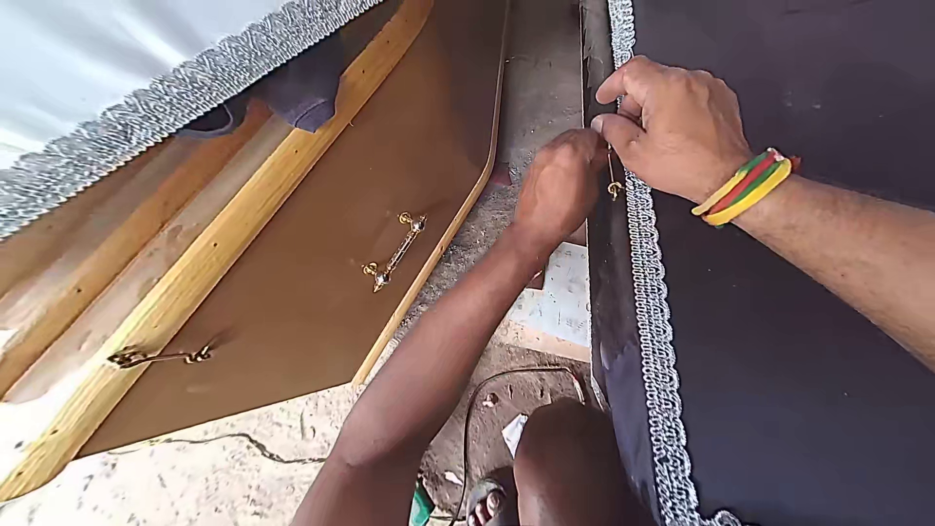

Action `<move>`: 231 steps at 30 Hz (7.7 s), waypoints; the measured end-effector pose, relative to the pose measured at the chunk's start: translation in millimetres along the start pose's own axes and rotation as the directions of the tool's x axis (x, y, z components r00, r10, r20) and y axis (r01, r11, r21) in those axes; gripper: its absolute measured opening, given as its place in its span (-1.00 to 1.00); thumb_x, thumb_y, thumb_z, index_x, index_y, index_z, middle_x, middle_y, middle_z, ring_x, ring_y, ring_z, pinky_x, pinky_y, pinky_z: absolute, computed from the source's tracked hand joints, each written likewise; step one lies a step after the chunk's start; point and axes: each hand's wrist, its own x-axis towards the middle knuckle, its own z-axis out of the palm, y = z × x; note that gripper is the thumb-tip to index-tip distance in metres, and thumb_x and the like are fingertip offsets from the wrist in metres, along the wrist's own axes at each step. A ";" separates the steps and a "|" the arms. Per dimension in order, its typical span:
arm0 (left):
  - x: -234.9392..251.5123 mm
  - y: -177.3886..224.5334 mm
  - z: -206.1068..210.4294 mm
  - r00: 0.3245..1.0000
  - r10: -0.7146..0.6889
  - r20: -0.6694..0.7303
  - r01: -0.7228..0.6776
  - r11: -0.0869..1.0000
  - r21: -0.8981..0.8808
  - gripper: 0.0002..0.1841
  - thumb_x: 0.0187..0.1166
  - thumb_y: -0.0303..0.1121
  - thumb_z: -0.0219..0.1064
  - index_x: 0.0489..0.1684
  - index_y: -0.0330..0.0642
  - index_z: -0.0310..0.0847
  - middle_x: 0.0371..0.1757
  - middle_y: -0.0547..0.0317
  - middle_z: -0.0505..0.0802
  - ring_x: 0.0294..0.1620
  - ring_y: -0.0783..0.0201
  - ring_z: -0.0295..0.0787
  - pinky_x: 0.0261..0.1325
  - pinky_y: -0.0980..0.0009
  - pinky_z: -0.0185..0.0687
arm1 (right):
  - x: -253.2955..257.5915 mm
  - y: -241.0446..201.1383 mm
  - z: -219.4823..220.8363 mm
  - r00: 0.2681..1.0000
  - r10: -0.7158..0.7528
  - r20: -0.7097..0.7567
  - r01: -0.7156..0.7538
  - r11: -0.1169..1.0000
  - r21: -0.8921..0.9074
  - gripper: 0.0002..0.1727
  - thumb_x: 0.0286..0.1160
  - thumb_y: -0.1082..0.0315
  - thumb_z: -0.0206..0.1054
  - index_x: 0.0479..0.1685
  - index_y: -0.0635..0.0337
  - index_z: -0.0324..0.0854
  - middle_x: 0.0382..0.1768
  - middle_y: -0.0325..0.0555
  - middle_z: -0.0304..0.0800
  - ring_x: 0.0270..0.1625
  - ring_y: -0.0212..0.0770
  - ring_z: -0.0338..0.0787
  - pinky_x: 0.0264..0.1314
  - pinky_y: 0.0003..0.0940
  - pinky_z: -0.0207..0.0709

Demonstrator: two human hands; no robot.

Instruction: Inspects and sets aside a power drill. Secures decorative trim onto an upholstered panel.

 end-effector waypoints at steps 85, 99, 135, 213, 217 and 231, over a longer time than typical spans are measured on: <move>-12.9 4.0 -15.4 0.955 0.136 -0.265 -0.236 0.889 -0.393 -0.78 0.59 -0.49 0.24 -0.15 -0.24 0.88 -0.30 0.17 0.85 -0.22 0.39 0.77 -0.13 0.39 0.69 | 9.3 27.3 11.5 0.996 -0.044 -0.074 0.055 0.985 0.161 -0.55 0.73 -0.06 0.18 0.34 0.01 0.65 -0.28 -0.22 0.78 -0.34 -0.34 0.67 -0.21 -0.19 0.57; -23.8 -20.1 19.7 0.829 -0.470 0.302 0.443 0.225 -0.868 -0.81 0.71 -0.38 0.28 -0.04 -0.36 0.70 -0.35 0.10 0.77 -0.42 0.32 0.68 -0.31 0.36 0.69 | 4.2 17.5 5.0 1.000 -0.020 -0.010 0.021 0.998 0.059 -0.48 0.64 -0.08 0.22 0.41 0.02 0.61 -0.11 -0.06 0.84 -0.16 -0.10 0.78 -0.09 0.11 0.59; -21.2 -22.6 40.2 0.894 -0.295 0.336 0.413 0.255 -0.875 -0.79 0.75 -0.47 0.23 0.13 -0.37 0.72 -0.12 0.01 0.88 -0.35 0.30 0.79 -0.34 0.39 0.72 | 1.4 18.8 6.6 0.996 -0.093 -0.003 0.093 0.995 -0.020 -0.57 0.71 -0.08 0.17 0.24 -0.02 0.72 -0.13 -0.09 0.86 -0.17 -0.16 0.79 -0.10 0.05 0.58; -145.9 -56.8 35.9 0.237 -0.903 0.358 -0.040 -0.377 -0.925 -0.78 0.84 -0.29 -0.03 -0.02 -0.18 0.50 -0.50 0.25 0.58 -0.67 0.39 0.46 -0.59 0.46 0.51 | 1.4 -7.4 -14.7 0.963 0.235 0.132 -0.265 0.912 0.311 -0.68 0.79 0.28 0.13 0.33 0.15 0.64 -0.16 -0.16 0.80 -0.33 -0.35 0.69 -0.26 -0.37 0.57; -144.9 -55.4 20.6 0.302 -0.876 0.375 -0.128 -0.427 -0.895 -0.82 0.83 -0.29 0.00 -0.14 -0.09 0.47 -0.52 0.28 0.59 -0.67 0.40 0.50 -0.57 0.47 0.55 | -5.9 -25.0 -78.5 0.897 0.417 0.149 -0.414 0.669 0.617 -0.75 0.78 0.29 0.09 0.30 0.00 0.51 -0.21 -0.27 0.79 -0.38 -0.35 0.78 -0.36 -0.41 0.70; -173.3 -95.1 -18.8 0.302 -0.904 0.302 -0.260 -0.383 -0.887 -0.83 0.79 -0.32 -0.03 -0.28 0.05 0.36 -0.53 0.34 0.56 -0.62 0.42 0.51 -0.49 0.48 0.56 | -179.4 35.3 -134.9 0.954 0.242 0.179 -0.159 0.909 -0.386 -0.67 0.73 0.40 0.24 0.34 0.27 0.70 0.26 0.22 0.80 0.27 0.18 0.82 0.40 0.28 0.60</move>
